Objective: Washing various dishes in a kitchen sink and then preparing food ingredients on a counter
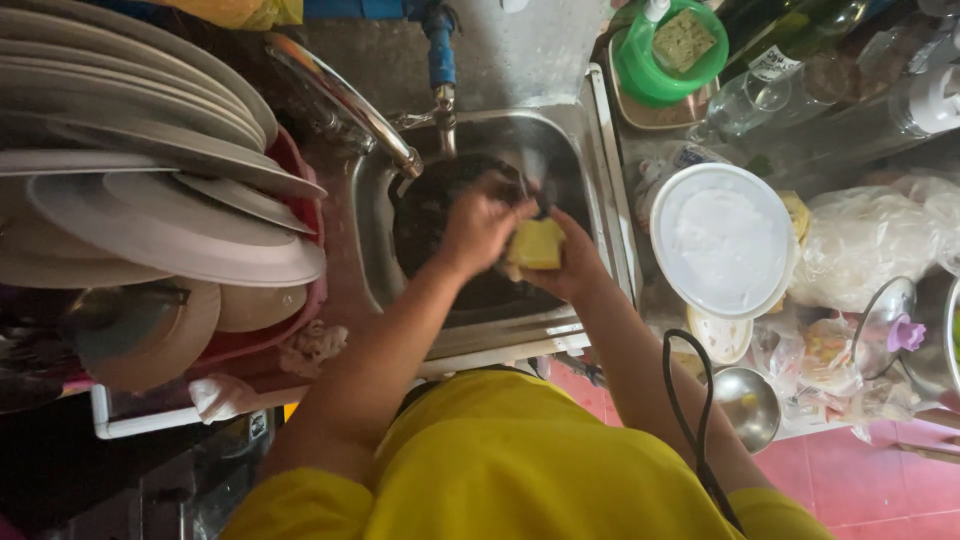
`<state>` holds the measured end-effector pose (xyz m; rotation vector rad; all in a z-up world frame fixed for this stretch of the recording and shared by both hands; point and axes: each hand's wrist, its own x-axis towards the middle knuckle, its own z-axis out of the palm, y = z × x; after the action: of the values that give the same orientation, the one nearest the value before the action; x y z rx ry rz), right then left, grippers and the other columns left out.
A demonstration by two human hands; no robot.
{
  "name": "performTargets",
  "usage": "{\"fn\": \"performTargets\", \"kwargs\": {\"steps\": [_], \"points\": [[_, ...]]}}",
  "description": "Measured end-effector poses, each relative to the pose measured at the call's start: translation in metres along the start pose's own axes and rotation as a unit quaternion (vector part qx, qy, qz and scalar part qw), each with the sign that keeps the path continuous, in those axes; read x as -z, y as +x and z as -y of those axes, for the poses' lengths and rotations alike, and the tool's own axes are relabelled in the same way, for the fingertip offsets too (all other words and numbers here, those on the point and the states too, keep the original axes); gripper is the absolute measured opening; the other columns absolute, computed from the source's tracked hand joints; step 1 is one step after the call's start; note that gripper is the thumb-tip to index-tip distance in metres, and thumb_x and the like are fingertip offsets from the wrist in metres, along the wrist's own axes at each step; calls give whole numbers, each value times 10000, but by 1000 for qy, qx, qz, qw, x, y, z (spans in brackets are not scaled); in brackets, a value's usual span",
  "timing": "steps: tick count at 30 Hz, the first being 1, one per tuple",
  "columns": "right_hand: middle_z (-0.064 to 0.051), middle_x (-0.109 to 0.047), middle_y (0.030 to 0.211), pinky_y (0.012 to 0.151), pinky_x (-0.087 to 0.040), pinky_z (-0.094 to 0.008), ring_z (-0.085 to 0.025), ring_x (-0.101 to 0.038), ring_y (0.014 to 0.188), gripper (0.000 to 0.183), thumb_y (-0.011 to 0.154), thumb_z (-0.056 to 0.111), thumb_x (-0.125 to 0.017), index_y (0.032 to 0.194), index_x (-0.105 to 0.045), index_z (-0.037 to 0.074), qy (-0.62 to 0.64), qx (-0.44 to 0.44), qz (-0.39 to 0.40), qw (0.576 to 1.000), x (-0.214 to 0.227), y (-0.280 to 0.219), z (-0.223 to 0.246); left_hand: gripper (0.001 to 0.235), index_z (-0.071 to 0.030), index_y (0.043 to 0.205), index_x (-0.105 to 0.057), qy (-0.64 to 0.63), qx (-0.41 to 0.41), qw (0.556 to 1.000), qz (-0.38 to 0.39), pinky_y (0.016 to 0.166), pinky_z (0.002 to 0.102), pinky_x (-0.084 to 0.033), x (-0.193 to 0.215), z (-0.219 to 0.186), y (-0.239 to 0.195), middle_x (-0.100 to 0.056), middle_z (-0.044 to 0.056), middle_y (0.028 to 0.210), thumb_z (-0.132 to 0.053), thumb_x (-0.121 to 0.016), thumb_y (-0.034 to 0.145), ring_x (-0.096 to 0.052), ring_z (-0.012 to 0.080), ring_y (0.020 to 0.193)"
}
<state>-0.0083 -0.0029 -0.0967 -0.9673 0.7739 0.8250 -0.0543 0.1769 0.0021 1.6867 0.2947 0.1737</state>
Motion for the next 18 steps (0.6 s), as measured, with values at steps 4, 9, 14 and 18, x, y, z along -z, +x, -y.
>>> {"fn": "performTargets", "kwargs": {"steps": [4,9,14,18], "points": [[-186,-694,913,687,-602,-520,-367,-745,796,402,930,315,-732,1047,-641,-58,8,32,109,994,-30,6,4,271,-137,1106,-763,-37,-224,971,81,1001,438,-536,-3,-5,-56,-757,98,1093,-2,-656,896,-706,323,1089],[-219,-724,856,680,-603,-463,-334,-748,707,379,812,174,-905,978,-694,-94,-61,195,15,979,-22,25,3,378,-69,1328,-638,-2,-224,974,31,1102,595,-453,16,28,-93,-580,244,1452,58,-405,1058,-518,483,1334],[-151,-725,828,584,-586,-391,-252,-728,697,633,786,537,-879,995,-693,-31,-199,237,-59,949,-52,15,-14,620,-109,1428,-601,-137,225,959,99,1020,562,-524,28,22,-88,-626,229,1376,-520,-648,966,-635,389,1234],[-128,-725,764,612,-577,-368,-216,-718,658,492,788,454,-902,880,-691,20,-210,244,-33,946,-100,-56,-22,591,-21,1249,-631,-42,209,971,108,604,434,-646,38,56,-80,-727,198,955,-407,-846,857,-738,258,639]]}}
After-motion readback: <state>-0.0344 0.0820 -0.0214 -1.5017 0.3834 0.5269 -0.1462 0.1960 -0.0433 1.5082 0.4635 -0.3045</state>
